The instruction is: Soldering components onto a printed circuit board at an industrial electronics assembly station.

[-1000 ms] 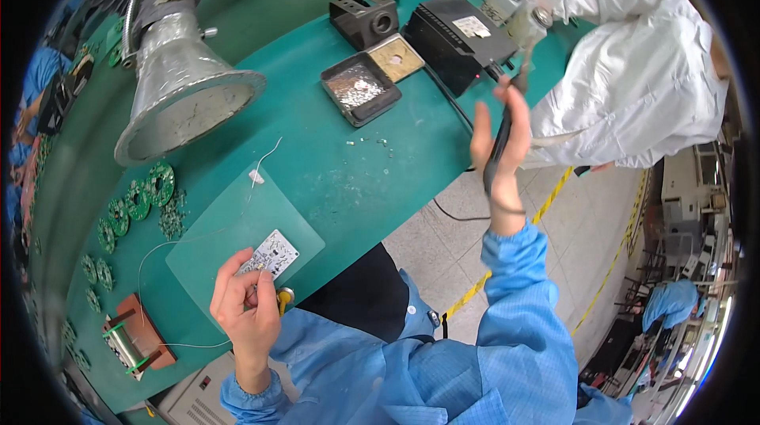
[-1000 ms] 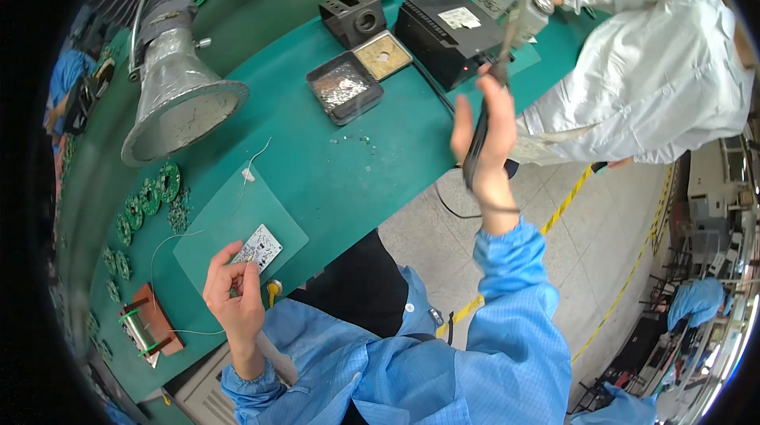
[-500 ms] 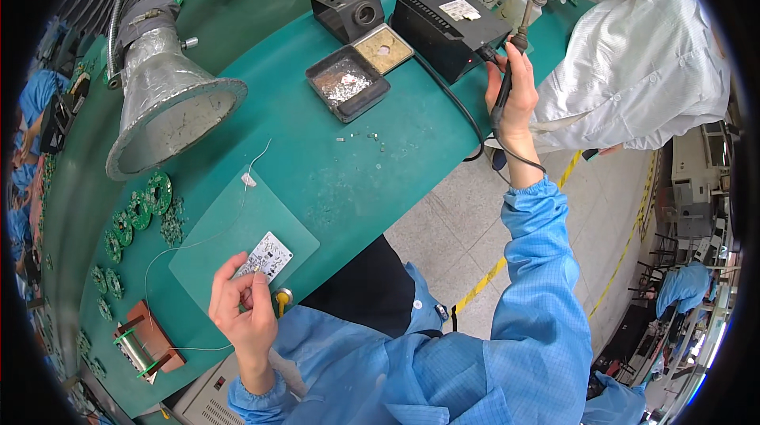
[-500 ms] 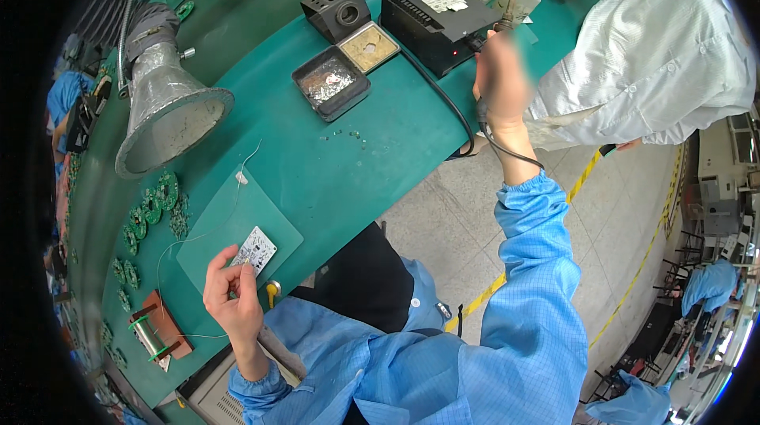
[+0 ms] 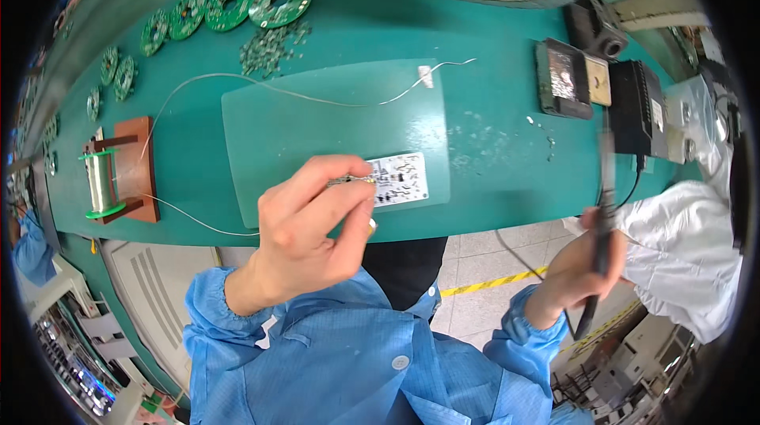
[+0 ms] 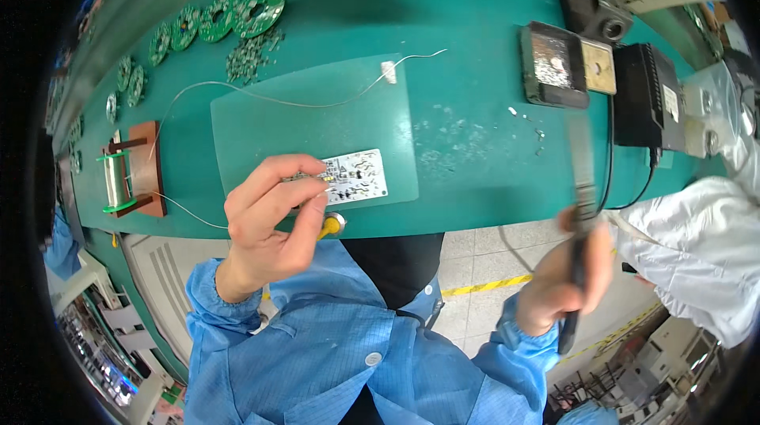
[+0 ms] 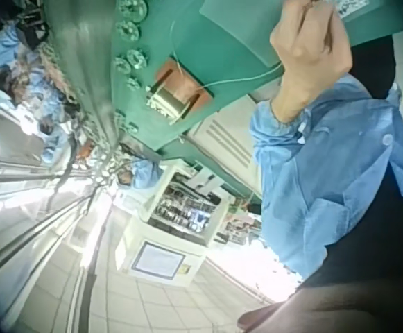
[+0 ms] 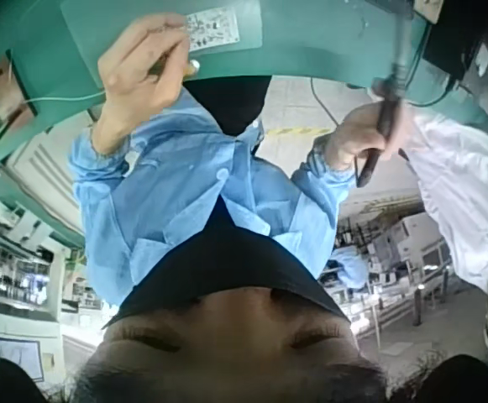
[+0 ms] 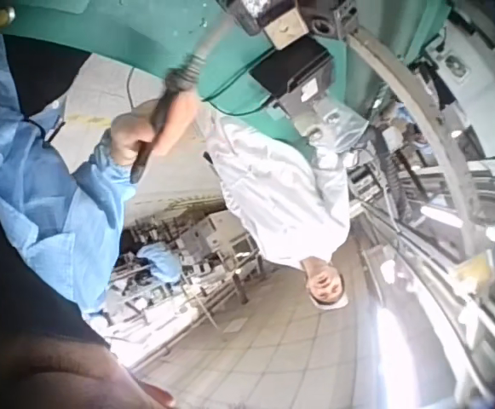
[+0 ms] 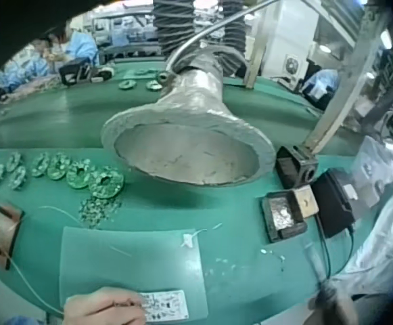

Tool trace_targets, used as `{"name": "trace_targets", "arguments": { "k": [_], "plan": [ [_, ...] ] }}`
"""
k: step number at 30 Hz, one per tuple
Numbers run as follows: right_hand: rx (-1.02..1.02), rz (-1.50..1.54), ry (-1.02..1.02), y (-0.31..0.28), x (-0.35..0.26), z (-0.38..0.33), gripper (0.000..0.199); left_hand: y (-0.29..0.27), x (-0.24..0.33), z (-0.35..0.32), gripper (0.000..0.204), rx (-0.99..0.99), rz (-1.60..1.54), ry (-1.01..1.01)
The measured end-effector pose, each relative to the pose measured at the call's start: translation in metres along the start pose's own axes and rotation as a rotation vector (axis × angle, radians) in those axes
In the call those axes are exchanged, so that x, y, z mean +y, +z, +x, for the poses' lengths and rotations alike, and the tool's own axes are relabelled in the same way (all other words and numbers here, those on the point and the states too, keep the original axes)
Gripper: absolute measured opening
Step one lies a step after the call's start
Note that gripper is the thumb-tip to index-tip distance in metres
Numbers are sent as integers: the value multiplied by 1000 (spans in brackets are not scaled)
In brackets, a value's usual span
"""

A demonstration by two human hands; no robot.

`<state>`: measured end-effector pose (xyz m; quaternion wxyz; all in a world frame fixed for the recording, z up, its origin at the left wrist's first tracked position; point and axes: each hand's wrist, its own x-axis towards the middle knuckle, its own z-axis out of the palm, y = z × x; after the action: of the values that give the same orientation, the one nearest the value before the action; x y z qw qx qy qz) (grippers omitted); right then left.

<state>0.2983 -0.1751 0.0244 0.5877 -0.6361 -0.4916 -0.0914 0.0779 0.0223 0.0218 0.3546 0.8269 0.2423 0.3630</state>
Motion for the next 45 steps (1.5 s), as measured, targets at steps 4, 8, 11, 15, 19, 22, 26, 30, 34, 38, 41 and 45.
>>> {"name": "trace_targets", "arguments": {
  "k": [4,8,11,15,19,22,26,30,34,38,41,45],
  "plan": [
    [-321,171,9,55,-32,15,30,-1,-7,-1,14,-49,4,-16],
    [-389,151,-13,66,-35,17,18,3,-9,-2,14,-102,32,-7],
    [-513,117,-13,66,-34,17,28,7,-14,-4,14,-71,21,26],
    [-545,103,-6,69,-36,18,28,6,-13,-3,14,-84,20,12],
    [-516,96,-2,70,-36,16,29,9,-17,-6,15,-61,21,44],
    [-512,103,-8,70,-35,13,30,8,-19,-8,15,-45,20,59],
    [-541,71,-50,70,-38,14,31,9,-18,-7,14,-41,12,50],
    [-513,62,-68,71,-37,13,32,8,-16,-5,13,-68,0,11],
    [-481,82,-22,75,-37,13,24,10,-16,-6,15,-44,20,22],
    [-381,159,42,78,-35,9,20,12,-18,-8,16,-33,52,39],
    [-405,169,69,77,-35,13,21,12,-17,-8,16,-34,64,41],
    [-519,134,34,73,-31,16,30,5,-13,-4,17,-7,19,44]
  ]
}}
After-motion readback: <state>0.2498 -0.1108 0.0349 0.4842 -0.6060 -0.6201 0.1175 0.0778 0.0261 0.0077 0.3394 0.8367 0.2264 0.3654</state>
